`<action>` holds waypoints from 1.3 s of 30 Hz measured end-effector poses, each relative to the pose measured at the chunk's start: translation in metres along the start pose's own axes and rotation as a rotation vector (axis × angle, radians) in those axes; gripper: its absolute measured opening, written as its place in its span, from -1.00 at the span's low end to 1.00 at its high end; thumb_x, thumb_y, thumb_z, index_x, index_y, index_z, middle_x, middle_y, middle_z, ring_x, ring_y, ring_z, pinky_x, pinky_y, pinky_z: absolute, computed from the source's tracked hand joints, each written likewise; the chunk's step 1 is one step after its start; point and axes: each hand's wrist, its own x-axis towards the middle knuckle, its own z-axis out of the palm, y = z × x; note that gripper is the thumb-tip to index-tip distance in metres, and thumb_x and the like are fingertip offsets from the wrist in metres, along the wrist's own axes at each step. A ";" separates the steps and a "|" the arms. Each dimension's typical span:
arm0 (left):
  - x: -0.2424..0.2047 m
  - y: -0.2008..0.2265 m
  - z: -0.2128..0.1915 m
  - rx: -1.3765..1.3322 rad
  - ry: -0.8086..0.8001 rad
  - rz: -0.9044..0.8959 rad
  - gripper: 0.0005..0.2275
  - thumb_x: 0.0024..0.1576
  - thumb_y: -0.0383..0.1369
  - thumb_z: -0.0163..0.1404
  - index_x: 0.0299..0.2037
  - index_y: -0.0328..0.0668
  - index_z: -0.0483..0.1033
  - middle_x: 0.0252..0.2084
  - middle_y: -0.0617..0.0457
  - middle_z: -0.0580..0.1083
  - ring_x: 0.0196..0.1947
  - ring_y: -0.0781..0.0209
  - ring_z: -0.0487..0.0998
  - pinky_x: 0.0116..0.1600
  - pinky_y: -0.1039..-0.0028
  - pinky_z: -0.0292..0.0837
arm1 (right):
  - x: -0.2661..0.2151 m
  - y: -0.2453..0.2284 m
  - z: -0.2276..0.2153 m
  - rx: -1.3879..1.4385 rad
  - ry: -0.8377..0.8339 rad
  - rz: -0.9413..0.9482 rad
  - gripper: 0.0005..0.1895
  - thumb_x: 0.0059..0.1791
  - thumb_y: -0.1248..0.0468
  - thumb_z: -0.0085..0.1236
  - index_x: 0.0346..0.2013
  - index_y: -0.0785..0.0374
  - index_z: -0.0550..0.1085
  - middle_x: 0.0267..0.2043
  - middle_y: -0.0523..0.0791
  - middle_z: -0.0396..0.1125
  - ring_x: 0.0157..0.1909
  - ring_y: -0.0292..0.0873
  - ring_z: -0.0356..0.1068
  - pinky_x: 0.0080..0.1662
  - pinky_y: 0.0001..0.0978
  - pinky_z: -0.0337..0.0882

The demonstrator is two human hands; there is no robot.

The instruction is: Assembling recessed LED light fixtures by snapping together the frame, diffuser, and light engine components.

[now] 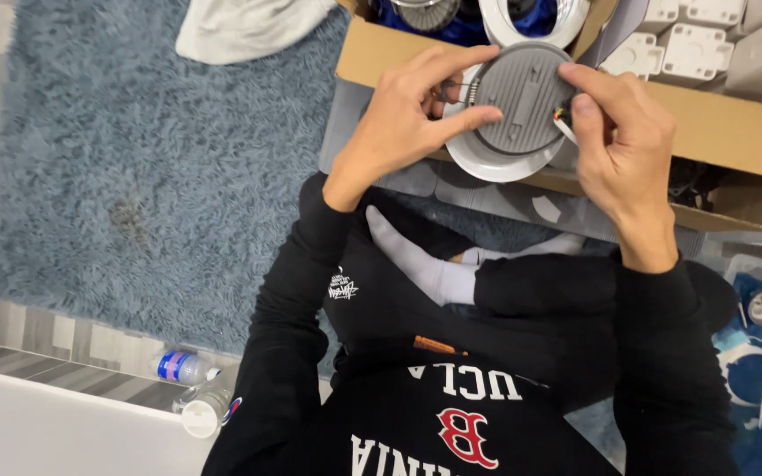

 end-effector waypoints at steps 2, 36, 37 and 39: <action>0.000 -0.004 0.002 0.004 -0.022 -0.026 -0.56 0.34 -0.12 0.34 0.36 0.10 0.51 -0.14 0.19 0.44 -0.23 0.39 0.41 -0.17 0.58 0.46 | -0.009 0.017 0.002 -0.036 -0.036 0.003 -0.70 0.42 0.34 0.15 0.40 0.47 0.60 -0.07 0.10 0.42 -0.12 0.00 0.32 -0.03 -0.13 0.37; 0.003 -0.011 0.006 0.644 -0.021 0.273 -0.56 0.33 0.04 0.37 0.21 0.00 0.56 0.02 0.00 0.41 -0.09 0.10 0.45 -0.17 0.30 0.39 | -0.030 0.039 0.016 -0.421 -0.182 -0.046 -0.51 0.30 -0.06 0.50 0.44 0.11 0.69 -0.27 -0.16 0.27 -0.15 -0.04 0.20 -0.09 -0.16 0.21; 0.006 -0.005 0.006 0.642 -0.023 0.276 -0.56 0.33 0.04 0.37 0.21 0.00 0.56 0.02 0.00 0.41 -0.09 0.10 0.45 -0.17 0.30 0.39 | -0.031 0.039 0.016 -0.422 -0.181 -0.042 -0.51 0.30 -0.06 0.50 0.44 0.11 0.69 -0.27 -0.16 0.27 -0.15 -0.04 0.20 -0.09 -0.16 0.21; 0.012 0.007 0.007 0.394 -0.272 0.225 -0.31 0.28 -0.03 0.49 0.47 0.02 0.33 0.43 -0.18 0.34 0.46 -0.22 0.37 0.38 -0.10 0.41 | -0.031 0.039 0.015 -0.420 -0.184 -0.044 -0.50 0.31 -0.08 0.48 0.44 0.09 0.68 -0.27 -0.17 0.26 -0.15 -0.04 0.18 -0.08 -0.16 0.22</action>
